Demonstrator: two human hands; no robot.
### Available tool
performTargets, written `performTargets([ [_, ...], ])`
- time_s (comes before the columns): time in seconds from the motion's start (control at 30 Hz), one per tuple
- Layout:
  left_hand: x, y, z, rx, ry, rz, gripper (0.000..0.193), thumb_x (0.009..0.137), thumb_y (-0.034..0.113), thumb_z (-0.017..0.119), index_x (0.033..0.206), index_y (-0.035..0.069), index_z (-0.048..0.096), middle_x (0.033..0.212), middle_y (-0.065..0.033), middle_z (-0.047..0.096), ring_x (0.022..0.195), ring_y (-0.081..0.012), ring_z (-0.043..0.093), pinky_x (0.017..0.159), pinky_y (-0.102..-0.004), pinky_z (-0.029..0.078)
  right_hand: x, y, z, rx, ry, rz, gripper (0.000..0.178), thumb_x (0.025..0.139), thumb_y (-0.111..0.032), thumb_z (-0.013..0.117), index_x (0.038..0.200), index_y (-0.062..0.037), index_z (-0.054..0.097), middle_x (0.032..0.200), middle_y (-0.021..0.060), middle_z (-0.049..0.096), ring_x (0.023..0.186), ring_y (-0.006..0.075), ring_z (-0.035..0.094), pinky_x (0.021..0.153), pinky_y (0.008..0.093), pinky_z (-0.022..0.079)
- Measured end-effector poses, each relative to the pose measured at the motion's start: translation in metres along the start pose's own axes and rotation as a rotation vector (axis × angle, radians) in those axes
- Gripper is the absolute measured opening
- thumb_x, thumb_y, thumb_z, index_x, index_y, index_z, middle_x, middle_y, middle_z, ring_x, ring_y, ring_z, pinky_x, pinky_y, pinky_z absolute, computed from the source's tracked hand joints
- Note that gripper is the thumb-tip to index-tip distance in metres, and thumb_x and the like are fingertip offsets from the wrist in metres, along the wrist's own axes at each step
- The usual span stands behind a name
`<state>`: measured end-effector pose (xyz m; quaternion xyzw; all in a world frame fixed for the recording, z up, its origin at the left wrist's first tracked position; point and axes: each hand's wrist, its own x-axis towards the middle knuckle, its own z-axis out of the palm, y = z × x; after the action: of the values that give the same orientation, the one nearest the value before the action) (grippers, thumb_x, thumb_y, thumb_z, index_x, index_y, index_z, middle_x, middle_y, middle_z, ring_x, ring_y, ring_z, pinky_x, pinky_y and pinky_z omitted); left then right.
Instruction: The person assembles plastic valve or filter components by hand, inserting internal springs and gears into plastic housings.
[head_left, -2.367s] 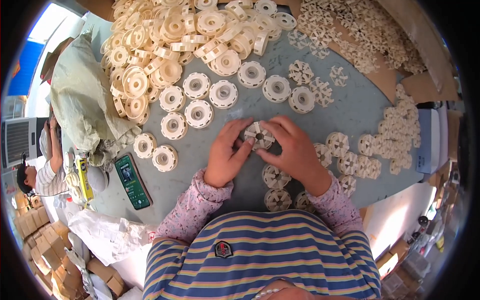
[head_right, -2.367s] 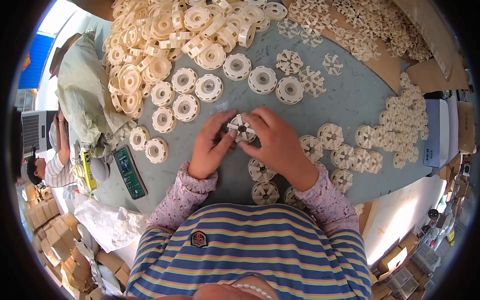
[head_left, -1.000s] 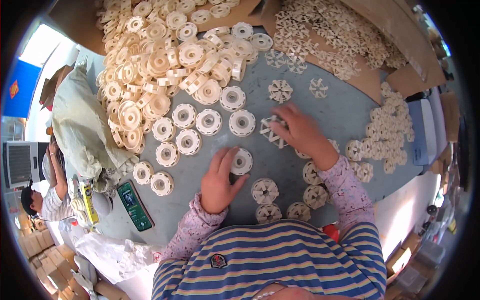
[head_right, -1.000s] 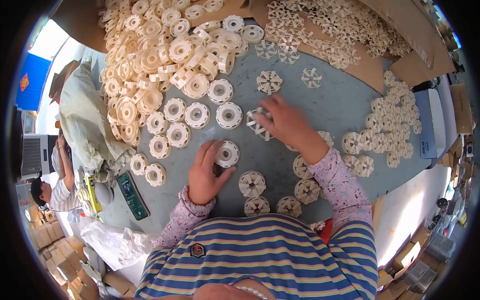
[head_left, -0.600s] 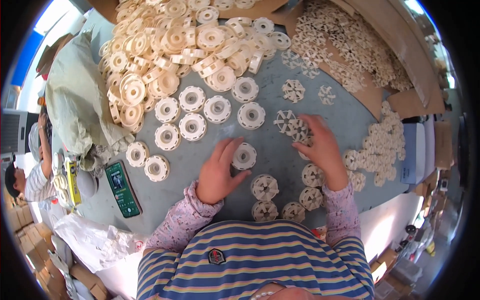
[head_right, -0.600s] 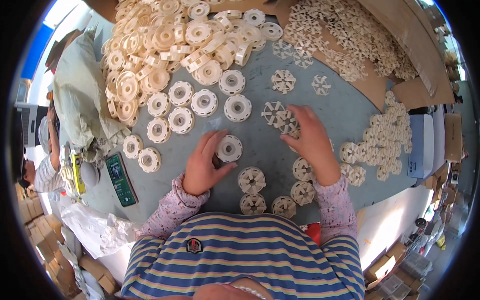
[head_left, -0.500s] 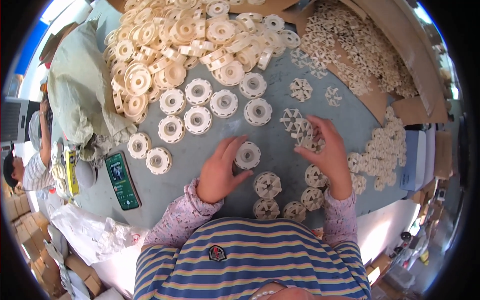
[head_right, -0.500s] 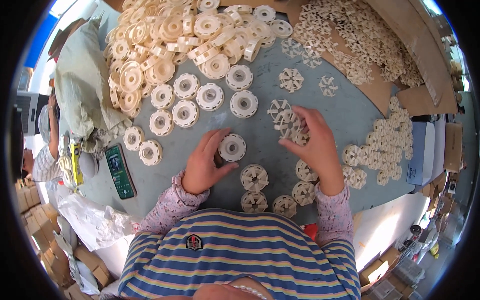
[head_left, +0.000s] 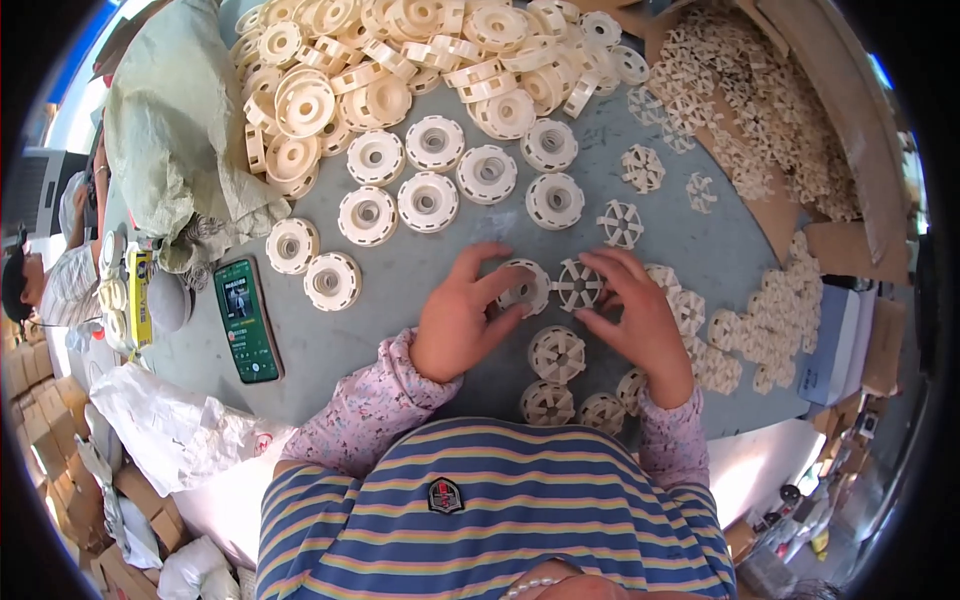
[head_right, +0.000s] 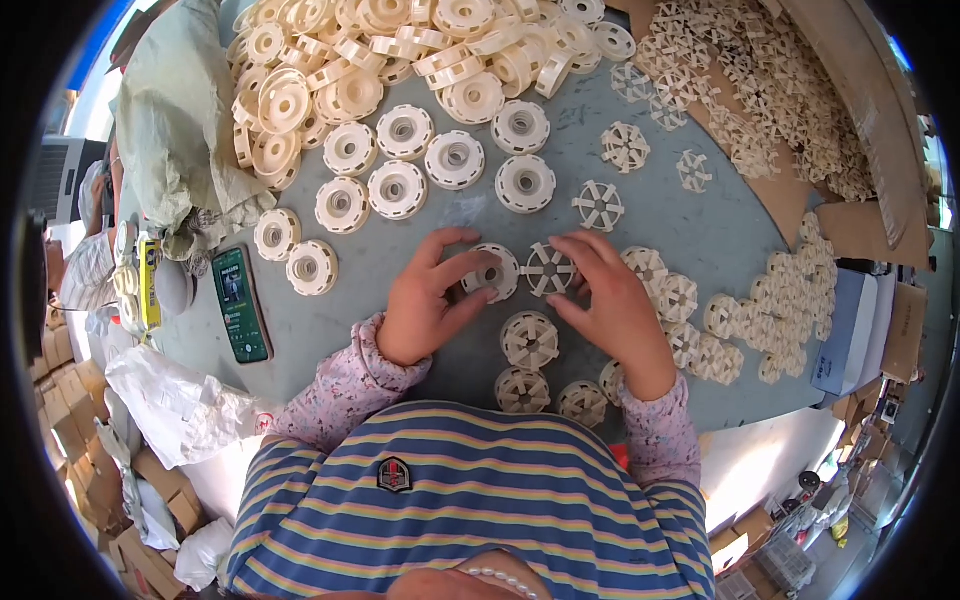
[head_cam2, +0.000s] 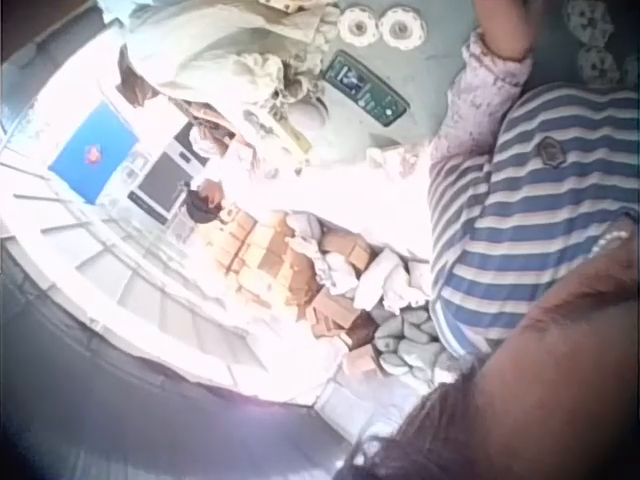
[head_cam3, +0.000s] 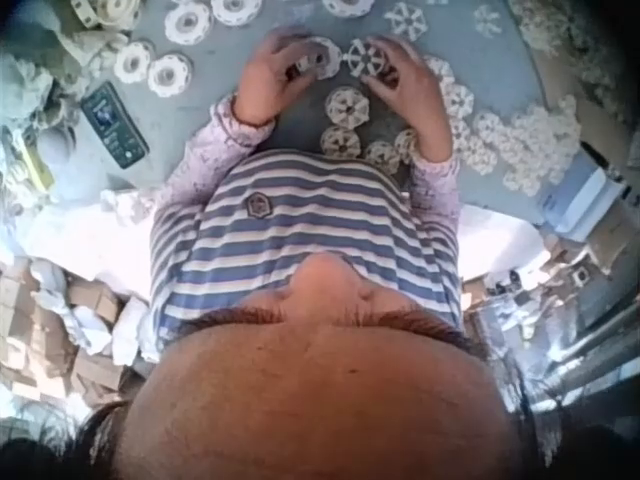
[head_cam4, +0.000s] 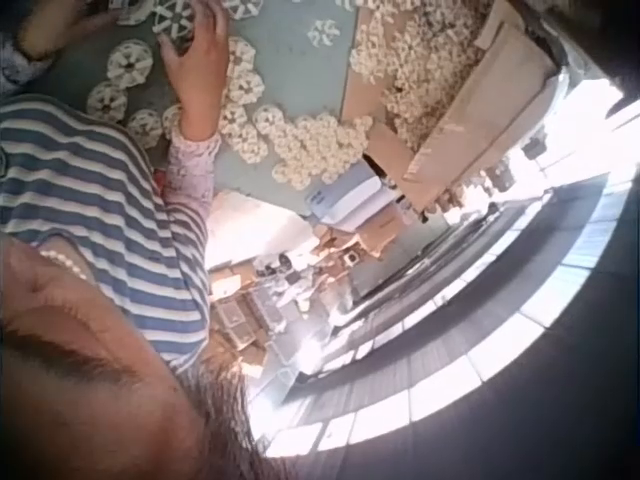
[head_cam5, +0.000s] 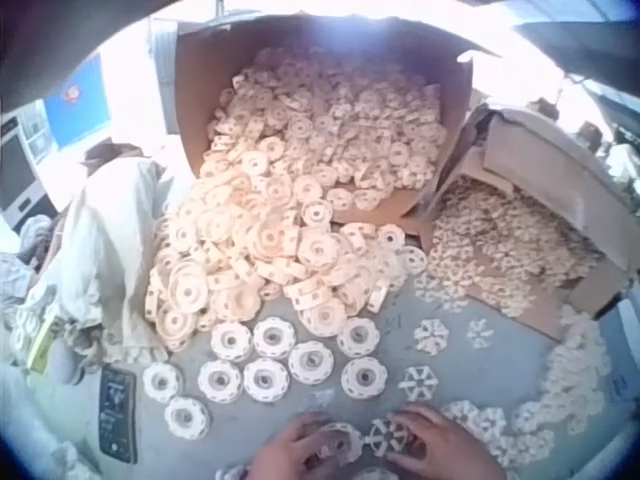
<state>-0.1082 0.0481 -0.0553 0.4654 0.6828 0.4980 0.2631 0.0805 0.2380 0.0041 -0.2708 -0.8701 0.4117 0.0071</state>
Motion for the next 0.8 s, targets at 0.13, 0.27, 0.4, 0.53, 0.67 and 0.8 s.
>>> performTargets([
  [0.13,-0.001,-0.001,0.000,-0.032,0.002,-0.015,0.043,0.087,0.000,0.084,0.128,0.008,0.074,0.143,-0.0127,0.059,0.074,-0.0096,0.066,0.064,-0.0255,0.055,-0.003,-0.006,0.000,0.021,0.045,-0.010,0.068,0.083,-0.007,0.089,0.146,-0.0110,0.064,0.142,0.0112,0.061,0.087,0.0207,0.071,0.079,0.0347,0.062],
  [0.27,-0.001,0.000,0.000,-0.040,0.007,-0.010,0.042,0.087,-0.001,0.084,0.127,0.008,0.074,0.143,-0.0127,0.058,0.073,-0.0094,0.066,0.064,-0.0255,0.055,-0.005,-0.011,0.000,0.038,0.071,-0.009,0.068,0.082,-0.009,0.090,0.145,-0.0107,0.064,0.139,0.0109,0.063,0.087,0.0201,0.071,0.079,0.0344,0.062],
  [0.4,-0.001,0.002,0.000,-0.042,0.021,-0.024,0.041,0.086,0.002,0.085,0.125,0.008,0.074,0.141,-0.0137,0.060,0.074,-0.0146,0.068,0.065,-0.0296,0.056,-0.005,-0.014,0.002,0.007,0.077,-0.040,0.068,0.083,-0.012,0.091,0.145,-0.0100,0.065,0.137,0.0103,0.064,0.087,0.0192,0.070,0.079,0.0336,0.061],
  [0.53,0.001,0.008,-0.003,-0.037,0.009,-0.053,0.043,0.086,0.002,0.082,0.127,0.007,0.071,0.137,-0.0147,0.062,0.075,-0.0206,0.069,0.067,-0.0327,0.058,-0.005,-0.019,0.006,-0.001,0.093,-0.078,0.067,0.084,-0.016,0.091,0.145,-0.0094,0.065,0.136,0.0102,0.064,0.086,0.0187,0.070,0.079,0.0332,0.061],
  [0.67,-0.002,0.001,-0.004,-0.109,0.019,-0.026,0.046,0.091,-0.006,0.074,0.136,0.003,0.067,0.141,-0.0131,0.058,0.073,-0.0094,0.062,0.066,-0.0243,0.052,-0.002,-0.029,0.018,0.028,0.063,-0.094,0.066,0.086,-0.018,0.090,0.145,-0.0096,0.064,0.136,0.0101,0.064,0.088,0.0198,0.071,0.080,0.0344,0.061],
  [0.8,-0.004,-0.004,-0.006,-0.296,0.048,-0.047,0.045,0.093,-0.002,0.071,0.138,0.002,0.064,0.133,-0.0137,0.061,0.076,-0.0144,0.063,0.068,-0.0273,0.053,0.004,-0.038,0.033,0.005,0.044,-0.097,0.064,0.087,-0.021,0.089,0.145,-0.0083,0.063,0.137,0.0114,0.063,0.095,0.0260,0.074,0.082,0.0385,0.062],
])
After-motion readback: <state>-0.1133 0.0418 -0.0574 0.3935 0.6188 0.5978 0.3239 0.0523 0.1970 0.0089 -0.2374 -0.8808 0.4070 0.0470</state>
